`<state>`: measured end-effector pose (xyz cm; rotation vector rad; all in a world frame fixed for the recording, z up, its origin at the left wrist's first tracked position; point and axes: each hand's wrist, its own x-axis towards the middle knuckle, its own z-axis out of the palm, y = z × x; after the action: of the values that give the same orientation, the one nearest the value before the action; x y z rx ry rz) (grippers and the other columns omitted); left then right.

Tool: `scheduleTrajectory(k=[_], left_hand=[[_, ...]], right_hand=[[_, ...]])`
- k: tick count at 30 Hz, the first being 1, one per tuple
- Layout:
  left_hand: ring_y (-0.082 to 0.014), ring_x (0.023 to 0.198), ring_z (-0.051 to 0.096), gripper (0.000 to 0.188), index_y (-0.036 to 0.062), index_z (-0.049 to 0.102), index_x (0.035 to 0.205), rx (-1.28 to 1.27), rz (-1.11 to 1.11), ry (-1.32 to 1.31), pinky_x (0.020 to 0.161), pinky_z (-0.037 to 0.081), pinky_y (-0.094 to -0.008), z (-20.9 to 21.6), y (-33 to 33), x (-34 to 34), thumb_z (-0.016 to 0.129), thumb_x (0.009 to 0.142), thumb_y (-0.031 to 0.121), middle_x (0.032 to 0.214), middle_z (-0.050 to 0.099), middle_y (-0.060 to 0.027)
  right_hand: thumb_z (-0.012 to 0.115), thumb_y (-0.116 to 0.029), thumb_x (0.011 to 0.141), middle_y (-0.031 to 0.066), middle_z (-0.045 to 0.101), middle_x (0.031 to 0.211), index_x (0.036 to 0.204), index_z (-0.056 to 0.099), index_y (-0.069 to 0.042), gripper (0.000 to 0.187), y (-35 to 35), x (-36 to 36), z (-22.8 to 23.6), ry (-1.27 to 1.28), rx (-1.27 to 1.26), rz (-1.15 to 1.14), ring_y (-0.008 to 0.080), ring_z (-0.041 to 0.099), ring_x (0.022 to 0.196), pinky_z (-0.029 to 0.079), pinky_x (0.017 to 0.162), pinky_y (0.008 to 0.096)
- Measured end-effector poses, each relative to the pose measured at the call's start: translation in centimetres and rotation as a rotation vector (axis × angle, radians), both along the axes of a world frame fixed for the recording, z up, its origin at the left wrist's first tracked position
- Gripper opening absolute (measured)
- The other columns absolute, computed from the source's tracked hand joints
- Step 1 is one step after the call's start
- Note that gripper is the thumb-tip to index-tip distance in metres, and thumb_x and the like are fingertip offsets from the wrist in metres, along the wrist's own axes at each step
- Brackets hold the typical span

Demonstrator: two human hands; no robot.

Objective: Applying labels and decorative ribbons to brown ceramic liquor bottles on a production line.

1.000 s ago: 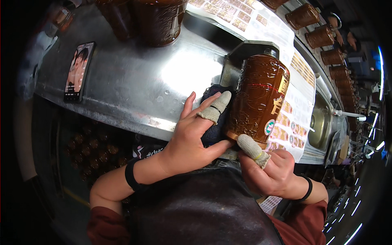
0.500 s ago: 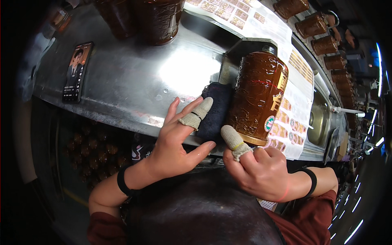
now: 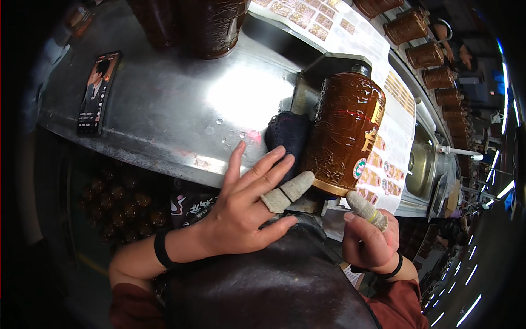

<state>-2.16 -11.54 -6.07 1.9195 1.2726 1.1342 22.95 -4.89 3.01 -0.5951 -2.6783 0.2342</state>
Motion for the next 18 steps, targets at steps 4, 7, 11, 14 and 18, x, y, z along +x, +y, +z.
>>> scheduleTrajectory(k=[4,7,11,14,18], left_hand=[[-0.0379,0.14,0.046,0.06,0.002,0.063,0.133,-0.006,0.036,-0.025,0.118,0.013,-0.0631,0.1,0.7,0.3,0.078,0.081,0.028,0.144,0.055,-0.0217],[-0.0339,0.135,0.053,0.056,0.0006,0.063,0.133,-0.095,0.1,-0.163,0.118,0.021,-0.0584,0.3,1.3,0.6,0.078,0.084,0.024,0.141,0.058,-0.0208],[-0.0272,0.123,0.062,0.049,-0.0034,0.058,0.135,-0.207,0.145,-0.267,0.118,0.03,-0.0461,-0.3,2.4,-0.2,0.073,0.091,0.013,0.135,0.063,-0.0179],[-0.0271,0.111,0.067,0.04,-0.0028,0.063,0.126,-0.262,0.304,-0.621,0.116,0.029,-0.048,-0.7,3.2,1.3,0.072,0.092,0.016,0.117,0.071,-0.0162],[-0.033,0.14,0.044,0.058,-0.0047,0.047,0.142,-0.316,0.217,-0.447,0.12,0.014,-0.0534,-0.6,3.3,1.7,0.065,0.097,0.026,0.145,0.052,-0.0211]], right_hand=[[0.067,0.008,0.064,0.0263,0.073,0.098,0.098,0.07,0.003,0.035,-0.1,-0.2,0.1,0.021,-0.042,-0.069,0.027,0.073,0.074,0.058,0.066,0.0331],[0.067,0.008,0.064,0.0256,0.073,0.099,0.099,0.069,0.003,0.035,-0.3,-0.2,0.2,0.002,-0.035,-0.092,0.0277,0.074,0.075,0.059,0.067,0.0338],[0.067,0.009,0.065,0.0254,0.073,0.099,0.099,0.069,0.002,0.034,-0.3,-0.1,-0.1,0.023,-0.012,-0.095,0.0278,0.074,0.076,0.059,0.067,0.0345],[0.066,0.008,0.067,0.0255,0.073,0.099,0.098,0.068,0.002,0.032,-0.2,-0.1,-0.2,0.032,-0.042,-0.087,0.0284,0.074,0.077,0.059,0.068,0.0352],[0.066,0.008,0.068,0.0256,0.073,0.1,0.099,0.067,0.002,0.032,-0.2,-0.1,-0.1,0.026,-0.057,-0.091,0.029,0.074,0.077,0.06,0.068,0.0358]])
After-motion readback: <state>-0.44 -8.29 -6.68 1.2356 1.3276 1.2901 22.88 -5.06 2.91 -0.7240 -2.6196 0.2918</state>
